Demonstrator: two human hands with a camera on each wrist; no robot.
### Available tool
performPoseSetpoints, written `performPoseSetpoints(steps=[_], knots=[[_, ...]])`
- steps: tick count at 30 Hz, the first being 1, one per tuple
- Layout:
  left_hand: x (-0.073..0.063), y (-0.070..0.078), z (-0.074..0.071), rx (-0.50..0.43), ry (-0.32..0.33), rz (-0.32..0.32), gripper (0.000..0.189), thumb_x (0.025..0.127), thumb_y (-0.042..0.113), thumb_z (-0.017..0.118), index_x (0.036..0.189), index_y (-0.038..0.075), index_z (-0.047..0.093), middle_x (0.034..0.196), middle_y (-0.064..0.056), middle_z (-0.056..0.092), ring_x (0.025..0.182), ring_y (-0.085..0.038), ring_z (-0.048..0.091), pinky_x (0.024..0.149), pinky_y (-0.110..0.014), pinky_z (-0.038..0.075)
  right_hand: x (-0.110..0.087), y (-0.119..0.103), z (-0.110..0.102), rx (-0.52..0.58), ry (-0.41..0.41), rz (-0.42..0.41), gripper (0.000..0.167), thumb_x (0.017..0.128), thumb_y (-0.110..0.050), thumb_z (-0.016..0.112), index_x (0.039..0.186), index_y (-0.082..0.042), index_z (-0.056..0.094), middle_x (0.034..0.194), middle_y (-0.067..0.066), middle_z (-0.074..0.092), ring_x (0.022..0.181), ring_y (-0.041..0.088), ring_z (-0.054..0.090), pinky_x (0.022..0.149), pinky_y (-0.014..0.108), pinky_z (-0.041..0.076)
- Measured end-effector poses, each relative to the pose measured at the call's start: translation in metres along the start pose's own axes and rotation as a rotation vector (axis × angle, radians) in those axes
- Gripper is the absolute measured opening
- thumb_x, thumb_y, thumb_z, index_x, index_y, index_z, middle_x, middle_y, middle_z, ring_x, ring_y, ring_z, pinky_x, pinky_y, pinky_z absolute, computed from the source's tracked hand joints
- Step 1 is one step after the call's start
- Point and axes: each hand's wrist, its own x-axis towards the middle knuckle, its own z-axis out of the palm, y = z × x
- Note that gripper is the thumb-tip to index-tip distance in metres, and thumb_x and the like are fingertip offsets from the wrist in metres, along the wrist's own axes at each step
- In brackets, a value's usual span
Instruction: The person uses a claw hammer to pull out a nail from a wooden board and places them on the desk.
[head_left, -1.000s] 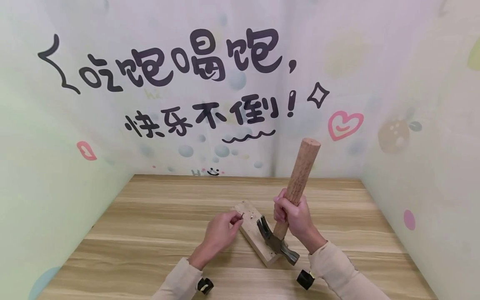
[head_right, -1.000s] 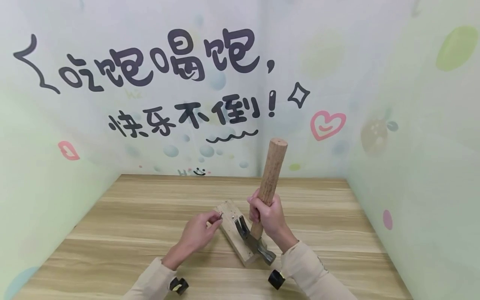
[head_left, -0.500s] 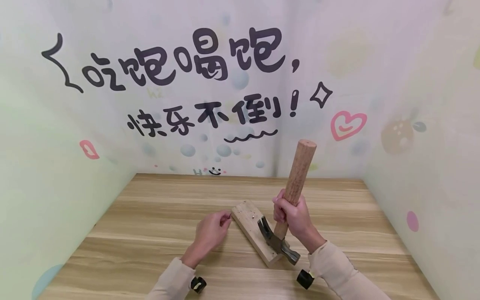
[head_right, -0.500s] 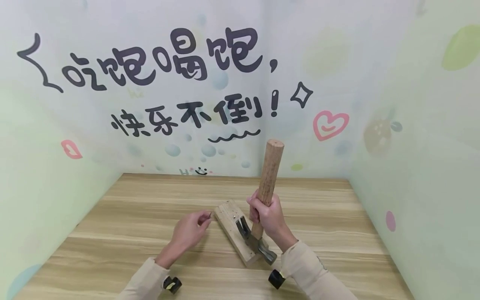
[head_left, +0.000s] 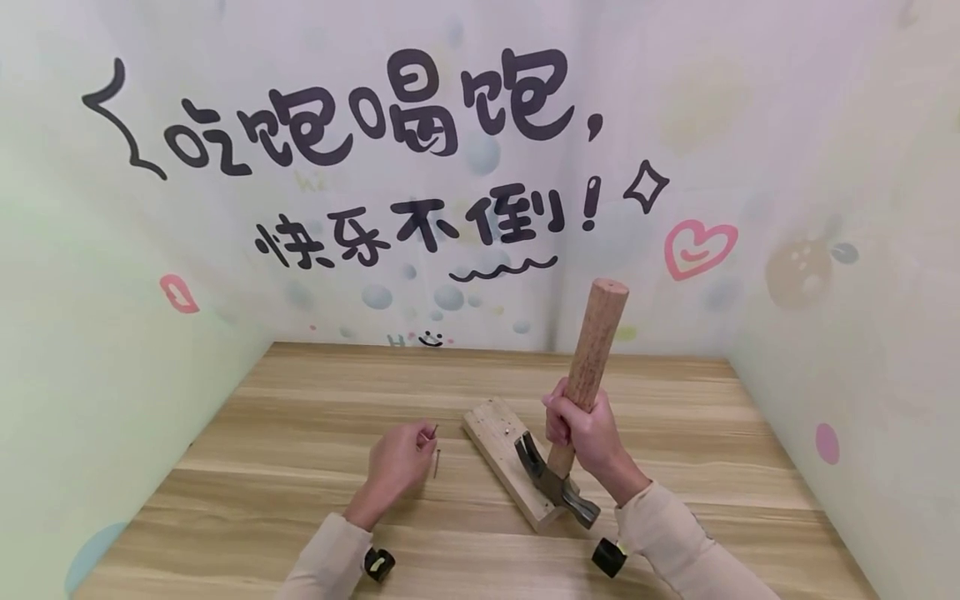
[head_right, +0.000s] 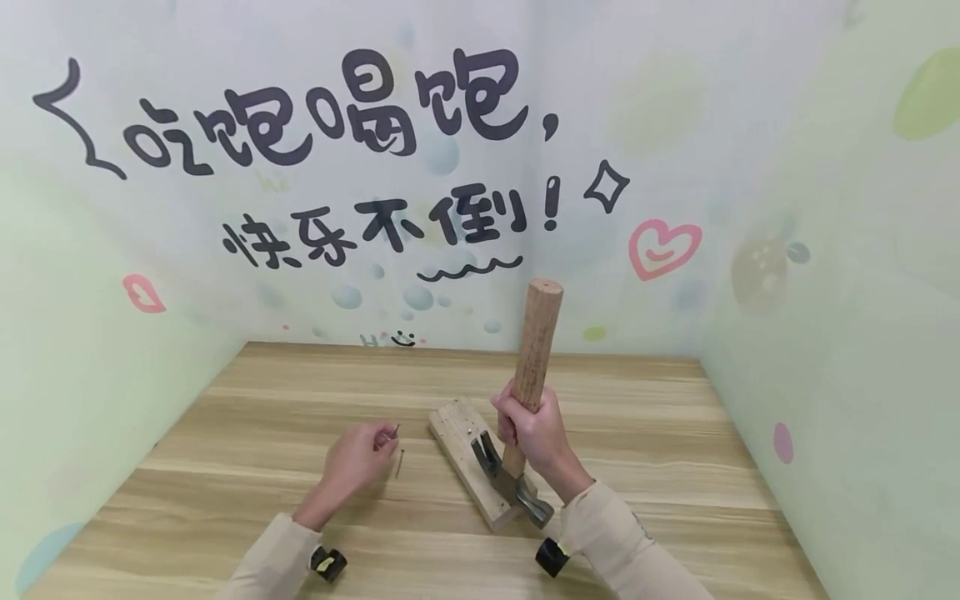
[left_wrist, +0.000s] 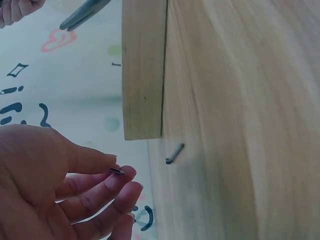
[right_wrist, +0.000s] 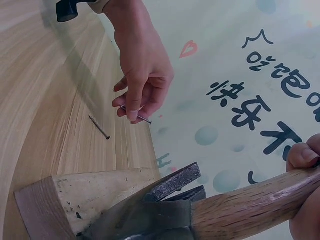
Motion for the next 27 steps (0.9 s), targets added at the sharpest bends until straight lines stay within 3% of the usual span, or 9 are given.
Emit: performPoseSetpoints(steps=[9, 14, 27], knots=[[0.001, -0.011, 0.003, 0.011, -0.039, -0.061, 0.007, 0.085, 0.009, 0.071, 0.080, 0.013, 0.069, 0.077, 0.002, 0.069, 0.067, -0.013, 0.060, 0.056, -0.032, 0.048, 0.001, 0.000, 0.000, -0.006, -0.025, -0.007, 0.026, 0.093, 0.006, 0.049, 0.071, 0.004, 0.036, 0.048, 0.013, 0.030, 0.038, 0.029, 0.024, 0.035, 0.038, 0.023], [0.002, -0.015, 0.005, -0.013, -0.068, -0.088, 0.006, 0.084, 0.007, 0.072, 0.080, 0.009, 0.068, 0.079, -0.003, 0.068, 0.069, -0.016, 0.061, 0.058, -0.033, 0.049, 0.001, 0.001, -0.001, 0.008, -0.040, -0.012, 0.025, 0.093, 0.007, 0.049, 0.071, 0.003, 0.036, 0.048, 0.013, 0.030, 0.038, 0.029, 0.023, 0.035, 0.037, 0.022], [0.002, -0.018, 0.006, 0.002, -0.077, -0.072, 0.010, 0.081, 0.004, 0.074, 0.076, 0.004, 0.066, 0.071, -0.003, 0.063, 0.063, -0.015, 0.055, 0.058, -0.031, 0.047, 0.000, -0.001, -0.002, 0.003, -0.039, -0.004, 0.027, 0.094, 0.005, 0.048, 0.071, 0.003, 0.035, 0.048, 0.012, 0.030, 0.038, 0.029, 0.023, 0.035, 0.036, 0.022]])
